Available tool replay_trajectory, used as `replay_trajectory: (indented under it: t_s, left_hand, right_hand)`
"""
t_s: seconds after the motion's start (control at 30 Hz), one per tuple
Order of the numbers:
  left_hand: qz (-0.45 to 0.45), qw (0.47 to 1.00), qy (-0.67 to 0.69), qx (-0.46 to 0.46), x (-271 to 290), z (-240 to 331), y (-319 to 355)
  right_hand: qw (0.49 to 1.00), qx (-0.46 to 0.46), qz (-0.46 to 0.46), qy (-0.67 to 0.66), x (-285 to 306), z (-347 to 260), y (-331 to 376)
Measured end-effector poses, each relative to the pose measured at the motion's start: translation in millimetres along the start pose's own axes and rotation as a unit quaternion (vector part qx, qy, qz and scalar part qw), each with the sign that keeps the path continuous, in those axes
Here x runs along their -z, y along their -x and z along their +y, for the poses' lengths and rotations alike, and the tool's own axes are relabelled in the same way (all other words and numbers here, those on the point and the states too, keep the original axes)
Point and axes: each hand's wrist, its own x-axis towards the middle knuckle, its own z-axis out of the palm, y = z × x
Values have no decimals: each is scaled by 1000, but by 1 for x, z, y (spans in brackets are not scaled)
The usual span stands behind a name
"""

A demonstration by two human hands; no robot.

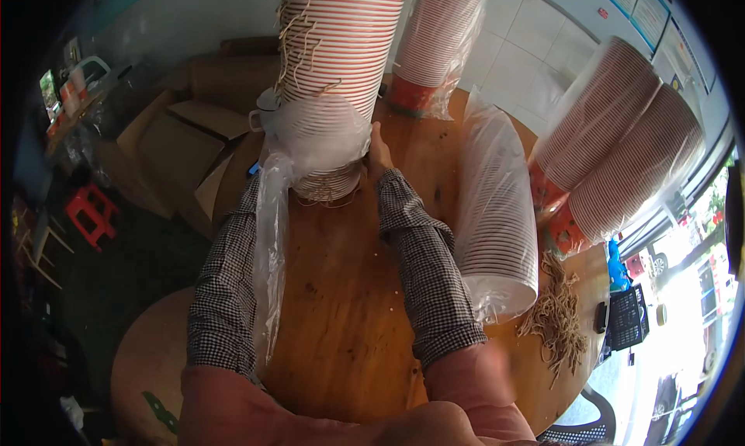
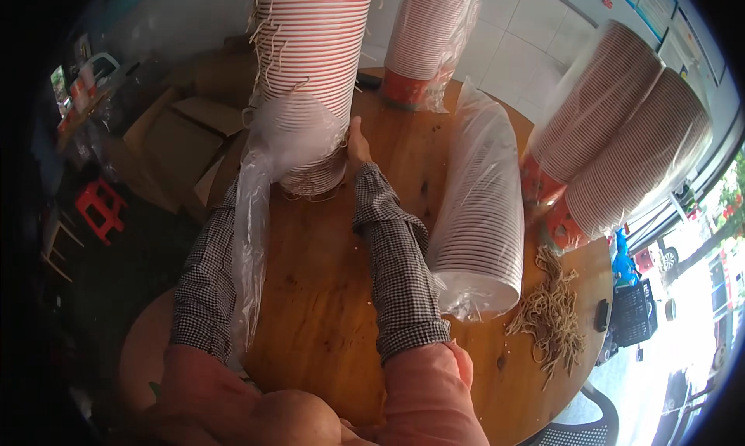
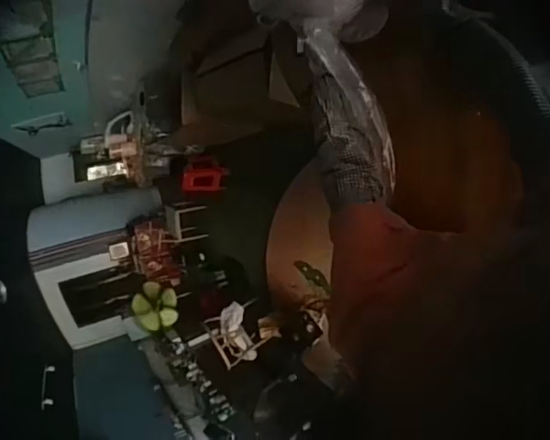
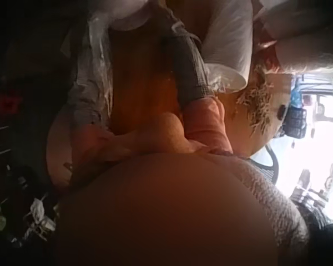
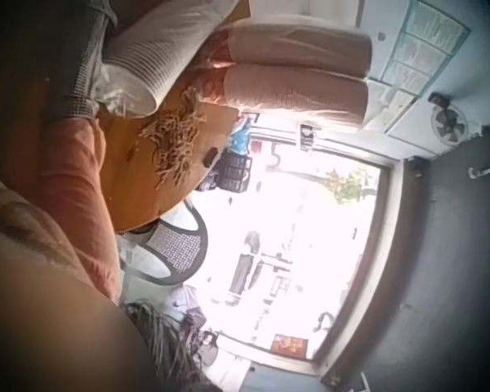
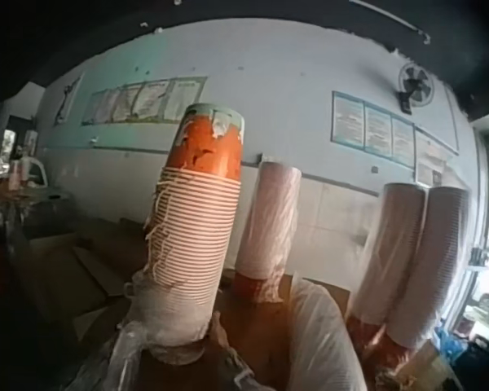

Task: Packing stacks of paper cups into plastic bags and sealing them with rubber bands.

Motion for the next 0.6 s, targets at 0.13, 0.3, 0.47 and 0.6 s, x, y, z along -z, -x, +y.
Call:
replay_trajectory:
  t_s: [0.13,0.3,0.47,0.6]
  left_hand:
    - [-33,997,27,-65,-39,-34,102]
    - [-31,988,-10,-151,19,-29,194]
    - [-34,973,-37,-225,-64,64,186]
    - [-166,976,42,132,-35,102,243]
  right_hand:
    - [993,53,99,-15,55,-4,6]
    - [991,49,124,18,27,1,78]
    - [980,93,-42,-170,71,52,139]
    - [996,63,-24,-66,99,63,182]
